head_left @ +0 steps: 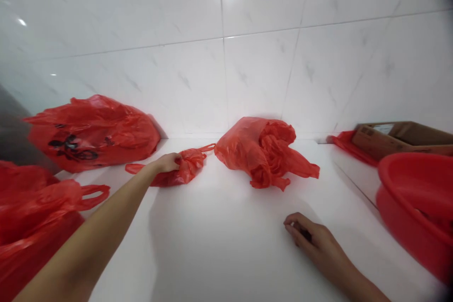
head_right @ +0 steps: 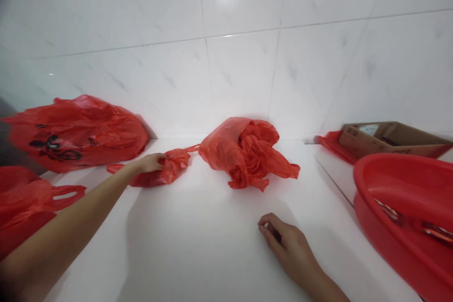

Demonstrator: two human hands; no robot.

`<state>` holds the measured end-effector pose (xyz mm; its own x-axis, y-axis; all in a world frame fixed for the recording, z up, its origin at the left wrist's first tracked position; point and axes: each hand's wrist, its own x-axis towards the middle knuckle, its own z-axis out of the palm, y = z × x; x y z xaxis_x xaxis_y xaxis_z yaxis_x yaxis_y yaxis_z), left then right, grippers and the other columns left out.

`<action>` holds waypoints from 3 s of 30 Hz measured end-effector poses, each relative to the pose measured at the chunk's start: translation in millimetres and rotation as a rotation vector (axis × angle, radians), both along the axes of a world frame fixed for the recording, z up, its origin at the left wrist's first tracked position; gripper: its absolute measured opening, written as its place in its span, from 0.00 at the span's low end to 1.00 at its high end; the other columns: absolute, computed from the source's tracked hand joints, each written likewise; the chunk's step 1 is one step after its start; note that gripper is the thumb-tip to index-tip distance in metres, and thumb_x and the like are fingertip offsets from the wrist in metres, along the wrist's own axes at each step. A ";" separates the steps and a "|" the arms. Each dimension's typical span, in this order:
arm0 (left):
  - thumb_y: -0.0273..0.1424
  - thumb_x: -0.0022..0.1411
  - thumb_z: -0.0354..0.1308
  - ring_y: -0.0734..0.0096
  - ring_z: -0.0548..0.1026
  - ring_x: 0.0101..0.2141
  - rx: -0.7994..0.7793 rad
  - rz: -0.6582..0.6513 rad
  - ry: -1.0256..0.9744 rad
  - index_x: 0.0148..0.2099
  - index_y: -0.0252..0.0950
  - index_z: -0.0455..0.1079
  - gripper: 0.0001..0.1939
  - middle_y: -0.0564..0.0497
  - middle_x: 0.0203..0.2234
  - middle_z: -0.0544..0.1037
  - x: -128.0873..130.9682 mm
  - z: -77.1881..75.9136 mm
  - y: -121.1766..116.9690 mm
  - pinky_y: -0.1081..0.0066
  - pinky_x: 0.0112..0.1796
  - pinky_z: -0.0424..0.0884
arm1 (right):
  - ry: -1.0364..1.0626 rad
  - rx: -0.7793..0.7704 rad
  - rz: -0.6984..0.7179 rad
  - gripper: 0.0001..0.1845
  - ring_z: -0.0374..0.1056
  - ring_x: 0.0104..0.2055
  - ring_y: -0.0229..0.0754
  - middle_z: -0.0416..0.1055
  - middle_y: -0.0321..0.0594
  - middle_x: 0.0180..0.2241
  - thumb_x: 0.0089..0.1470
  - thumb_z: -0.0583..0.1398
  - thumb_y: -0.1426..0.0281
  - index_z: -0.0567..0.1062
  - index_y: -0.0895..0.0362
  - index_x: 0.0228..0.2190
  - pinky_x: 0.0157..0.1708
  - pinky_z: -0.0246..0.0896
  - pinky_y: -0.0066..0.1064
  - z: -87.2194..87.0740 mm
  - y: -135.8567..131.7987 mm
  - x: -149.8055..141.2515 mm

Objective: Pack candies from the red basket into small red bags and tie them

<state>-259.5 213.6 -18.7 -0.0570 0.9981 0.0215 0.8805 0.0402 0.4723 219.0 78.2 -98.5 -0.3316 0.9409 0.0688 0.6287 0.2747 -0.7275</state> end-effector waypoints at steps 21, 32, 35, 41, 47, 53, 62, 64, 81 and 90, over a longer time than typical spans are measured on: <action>0.32 0.64 0.48 0.49 0.51 0.65 0.701 -0.240 0.256 0.59 0.41 0.63 0.20 0.41 0.66 0.52 205.4 -6.6 -86.1 0.46 0.60 0.51 | -0.135 0.582 -0.345 0.12 0.59 0.59 0.58 0.64 0.49 0.57 0.53 0.62 0.63 0.79 0.53 0.39 0.56 0.55 0.54 32.4 86.4 25.8; 0.40 0.53 0.65 0.40 0.43 0.66 0.608 -0.299 0.489 0.67 0.46 0.55 0.41 0.45 0.69 0.47 274.0 -16.2 -28.6 0.36 0.60 0.42 | 0.133 0.548 -0.439 0.15 0.72 0.40 0.41 0.74 0.44 0.43 0.60 0.53 0.63 0.73 0.56 0.43 0.41 0.68 0.36 58.9 74.4 53.1; 0.36 0.54 0.64 0.41 0.44 0.66 0.614 -0.314 0.506 0.66 0.46 0.56 0.39 0.45 0.68 0.48 275.0 -16.9 -25.4 0.37 0.60 0.43 | 0.135 0.514 -0.518 0.19 0.71 0.37 0.41 0.70 0.49 0.48 0.61 0.51 0.61 0.68 0.58 0.49 0.37 0.68 0.36 58.1 75.0 49.4; 0.33 0.54 0.64 0.39 0.45 0.66 0.627 -0.330 0.531 0.66 0.42 0.57 0.38 0.43 0.68 0.49 267.2 -16.3 -37.0 0.38 0.60 0.45 | -0.051 0.415 -0.446 0.23 0.57 0.60 0.53 0.62 0.48 0.58 0.50 0.63 0.64 0.72 0.52 0.49 0.56 0.52 0.47 31.2 70.2 26.8; 0.34 0.56 0.63 0.41 0.44 0.66 0.639 -0.318 0.514 0.68 0.43 0.51 0.41 0.43 0.69 0.47 257.7 -7.6 -61.3 0.40 0.59 0.50 | -0.181 0.313 -0.455 0.09 0.69 0.40 0.46 0.75 0.43 0.36 0.56 0.56 0.70 0.76 0.56 0.35 0.50 0.52 0.43 26.6 71.1 38.8; 0.33 0.62 0.56 0.47 0.40 0.67 0.641 -0.487 0.338 0.68 0.44 0.50 0.34 0.43 0.69 0.44 273.4 -23.6 -122.4 0.41 0.60 0.47 | -0.169 0.394 -0.533 0.21 0.59 0.55 0.52 0.67 0.49 0.52 0.58 0.56 0.66 0.68 0.55 0.53 0.53 0.46 0.41 32.7 65.8 31.3; 0.32 0.64 0.54 0.54 0.44 0.67 0.420 -0.531 -0.126 0.68 0.45 0.48 0.33 0.44 0.68 0.48 293.0 -49.1 -166.0 0.47 0.61 0.52 | 0.093 0.347 -0.529 0.17 0.64 0.30 0.40 0.68 0.37 0.26 0.62 0.48 0.60 0.68 0.56 0.29 0.33 0.56 0.29 63.9 49.4 31.7; 0.36 0.64 0.55 0.56 0.48 0.66 0.381 -0.452 -0.329 0.68 0.45 0.48 0.33 0.45 0.67 0.52 293.3 -36.7 -170.5 0.50 0.61 0.52 | 0.179 0.368 -0.477 0.23 0.62 0.29 0.38 0.66 0.35 0.25 0.65 0.41 0.56 0.64 0.55 0.28 0.30 0.56 0.26 79.6 29.3 19.2; 0.47 0.54 0.59 0.58 0.75 0.41 0.283 0.284 -1.260 0.36 0.34 0.73 0.20 0.45 0.37 0.79 209.3 -26.1 -141.7 0.54 0.47 0.69 | 0.526 0.366 -0.579 0.23 0.50 0.23 0.35 0.53 0.31 0.19 0.59 0.51 0.53 0.58 0.55 0.20 0.23 0.47 0.27 78.8 12.3 31.2; 0.32 0.60 0.58 0.51 0.51 0.65 0.899 -0.129 -0.396 0.46 0.45 0.73 0.12 0.53 0.65 0.56 254.7 4.0 -187.3 0.47 0.62 0.43 | 0.930 0.013 -0.343 0.20 0.59 0.25 0.36 0.65 0.33 0.23 0.53 0.59 0.51 0.68 0.56 0.26 0.27 0.57 0.28 80.6 4.7 15.2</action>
<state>-4.8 26.3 -14.7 -0.1158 0.6189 0.7769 0.6250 -0.5625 0.5412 234.2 82.9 -17.9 0.1494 0.9732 0.1746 -0.1441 0.1961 -0.9699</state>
